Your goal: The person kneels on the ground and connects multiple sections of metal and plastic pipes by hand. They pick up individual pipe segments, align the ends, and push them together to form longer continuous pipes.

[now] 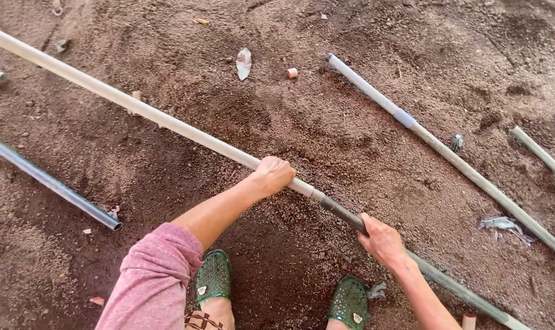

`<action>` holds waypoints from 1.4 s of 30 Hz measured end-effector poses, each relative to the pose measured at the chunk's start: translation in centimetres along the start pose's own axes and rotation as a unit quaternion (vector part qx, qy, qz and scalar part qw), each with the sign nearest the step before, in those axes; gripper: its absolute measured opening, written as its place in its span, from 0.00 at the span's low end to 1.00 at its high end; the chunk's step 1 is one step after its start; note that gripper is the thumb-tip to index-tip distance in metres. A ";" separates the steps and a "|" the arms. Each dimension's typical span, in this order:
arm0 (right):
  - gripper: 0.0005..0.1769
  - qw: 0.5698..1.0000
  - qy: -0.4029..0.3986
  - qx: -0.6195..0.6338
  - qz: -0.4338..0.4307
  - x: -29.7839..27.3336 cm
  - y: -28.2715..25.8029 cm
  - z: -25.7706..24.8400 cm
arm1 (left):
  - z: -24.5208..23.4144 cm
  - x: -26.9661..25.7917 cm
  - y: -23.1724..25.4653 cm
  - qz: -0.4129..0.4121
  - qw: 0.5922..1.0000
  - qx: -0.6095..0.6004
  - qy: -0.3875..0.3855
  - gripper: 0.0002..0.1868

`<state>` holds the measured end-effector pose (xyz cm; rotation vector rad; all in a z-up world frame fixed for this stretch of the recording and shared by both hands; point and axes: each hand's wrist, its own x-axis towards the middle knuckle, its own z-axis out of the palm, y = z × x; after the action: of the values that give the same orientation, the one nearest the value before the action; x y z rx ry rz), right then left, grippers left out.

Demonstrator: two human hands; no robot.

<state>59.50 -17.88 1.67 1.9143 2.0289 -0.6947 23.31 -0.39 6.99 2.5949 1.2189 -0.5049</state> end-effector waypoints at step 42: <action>0.13 0.999 -0.035 0.013 0.005 1.7 2.5 -0.4 | -2.5 -1.0 0.0 -0.006 0.998 0.008 -0.067 0.08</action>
<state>61.87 -16.21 0.72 1.8856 1.9760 -0.7797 23.27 -0.24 9.64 2.5233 1.1906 -0.6825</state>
